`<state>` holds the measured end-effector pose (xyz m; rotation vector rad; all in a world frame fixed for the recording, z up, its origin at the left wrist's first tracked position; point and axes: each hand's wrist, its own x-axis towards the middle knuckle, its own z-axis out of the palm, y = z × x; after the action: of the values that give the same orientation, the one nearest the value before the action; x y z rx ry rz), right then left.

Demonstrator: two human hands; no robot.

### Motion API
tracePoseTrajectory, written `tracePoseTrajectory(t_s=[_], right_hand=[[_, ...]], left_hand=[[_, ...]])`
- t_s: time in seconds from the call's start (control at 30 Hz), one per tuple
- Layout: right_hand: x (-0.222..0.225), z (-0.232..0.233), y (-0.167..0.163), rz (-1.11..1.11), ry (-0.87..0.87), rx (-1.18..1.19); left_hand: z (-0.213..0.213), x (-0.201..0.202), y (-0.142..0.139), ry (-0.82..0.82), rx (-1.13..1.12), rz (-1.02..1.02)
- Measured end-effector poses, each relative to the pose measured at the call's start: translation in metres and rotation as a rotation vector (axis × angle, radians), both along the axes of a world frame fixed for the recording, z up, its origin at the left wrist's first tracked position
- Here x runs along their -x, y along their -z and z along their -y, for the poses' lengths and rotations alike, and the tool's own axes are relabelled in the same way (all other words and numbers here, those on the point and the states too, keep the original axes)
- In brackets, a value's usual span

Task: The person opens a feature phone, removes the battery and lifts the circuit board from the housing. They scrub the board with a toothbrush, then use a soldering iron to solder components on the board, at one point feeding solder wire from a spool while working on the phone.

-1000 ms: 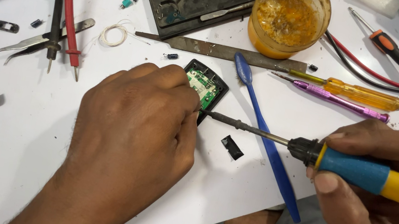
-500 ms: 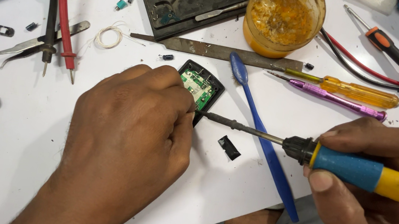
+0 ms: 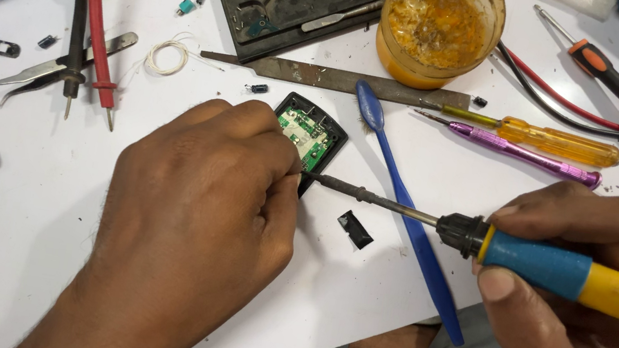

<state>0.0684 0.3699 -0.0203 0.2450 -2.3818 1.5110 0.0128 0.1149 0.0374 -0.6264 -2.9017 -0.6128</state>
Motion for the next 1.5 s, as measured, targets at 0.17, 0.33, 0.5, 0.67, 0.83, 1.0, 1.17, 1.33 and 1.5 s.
tracePoseTrajectory(t_s=[0.17, 0.33, 0.5, 0.67, 0.83, 1.0, 1.17, 1.33, 1.5], right_hand=[[-0.008, -0.001, -0.005, 0.068, 0.005, -0.027], [-0.01, -0.003, -0.006, 0.144, 0.054, -0.047], [-0.009, 0.004, -0.015, 0.187, 0.056, -0.053], [-0.008, 0.005, -0.015, 0.199, 0.069, -0.05], [-0.008, 0.0, -0.006, 0.167, 0.054, -0.052], [0.0, 0.008, -0.016, 0.152, 0.033, -0.054], [0.006, 0.015, -0.014, 0.001, 0.027, 0.141], [-0.013, 0.0, -0.005, 0.109, 0.014, 0.067], [-0.01, -0.002, 0.005, 0.033, 0.0, 0.078]], left_hand=[[0.0, 0.0, 0.001, -0.011, -0.01, 0.011], [0.001, 0.0, 0.002, -0.009, -0.03, 0.005], [0.005, 0.001, 0.008, -0.057, -0.099, 0.047], [0.014, 0.007, 0.016, -0.161, -0.308, 0.279], [0.015, 0.007, 0.02, -0.174, -0.338, 0.317], [0.012, 0.006, 0.017, -0.157, -0.269, 0.246], [0.009, 0.005, 0.013, -0.134, -0.238, 0.197], [0.009, 0.006, 0.011, -0.157, -0.222, 0.238], [0.009, 0.006, 0.009, -0.147, -0.215, 0.231]])
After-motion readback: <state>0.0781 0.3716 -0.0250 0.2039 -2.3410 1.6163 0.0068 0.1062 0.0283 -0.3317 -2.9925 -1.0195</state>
